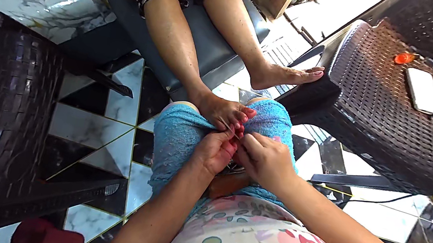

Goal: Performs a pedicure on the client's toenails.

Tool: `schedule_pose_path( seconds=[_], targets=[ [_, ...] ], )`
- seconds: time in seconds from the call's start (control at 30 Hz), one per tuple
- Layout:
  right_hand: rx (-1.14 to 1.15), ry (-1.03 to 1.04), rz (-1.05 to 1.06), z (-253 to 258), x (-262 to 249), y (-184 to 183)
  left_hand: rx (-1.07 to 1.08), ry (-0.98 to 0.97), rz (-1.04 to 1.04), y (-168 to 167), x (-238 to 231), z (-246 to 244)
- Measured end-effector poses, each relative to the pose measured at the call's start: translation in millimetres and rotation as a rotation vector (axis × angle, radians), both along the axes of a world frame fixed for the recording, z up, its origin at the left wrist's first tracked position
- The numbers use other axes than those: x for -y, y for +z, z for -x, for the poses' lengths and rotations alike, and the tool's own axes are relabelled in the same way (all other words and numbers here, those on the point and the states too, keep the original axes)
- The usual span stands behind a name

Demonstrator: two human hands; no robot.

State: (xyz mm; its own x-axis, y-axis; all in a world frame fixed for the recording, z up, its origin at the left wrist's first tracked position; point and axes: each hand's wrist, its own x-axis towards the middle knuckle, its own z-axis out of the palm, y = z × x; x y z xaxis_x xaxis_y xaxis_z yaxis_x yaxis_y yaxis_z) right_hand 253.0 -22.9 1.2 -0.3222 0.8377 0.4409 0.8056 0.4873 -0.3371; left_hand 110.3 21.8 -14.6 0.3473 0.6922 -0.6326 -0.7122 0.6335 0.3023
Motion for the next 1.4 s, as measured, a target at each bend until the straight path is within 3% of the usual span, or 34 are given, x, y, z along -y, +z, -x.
schedule_pose_path(
  seconds=[0.37, 0.6, 0.83, 0.97, 1.13, 1.4],
  targets=[
    [0.096, -0.084, -0.007, -46.4, -4.3, 2.3, 0.013, 0.023, 0.078, 2.7, -0.5, 2.5],
    [0.106, -0.001, -0.073, -15.1, -18.9, 1.7, 0.001, 0.002, 0.039, 2.8, -0.2, 1.7],
    [0.043, -0.116, -0.076, -61.5, -32.0, 10.4, 0.007, -0.014, 0.036, 1.7, 1.4, 8.3],
    [-0.066, -0.052, -0.114, -33.9, -22.5, 3.3, 0.008, -0.004, 0.063, 0.9, 1.3, 5.4],
    [-0.039, -0.075, -0.159, -13.7, -21.2, -7.3, 0.004, 0.005, 0.064, -0.9, 0.9, 5.6],
    [-0.033, -0.124, -0.168, -53.8, -35.9, 17.3, 0.073, 0.008, 0.012, 2.1, 2.7, 10.7]
  ],
)
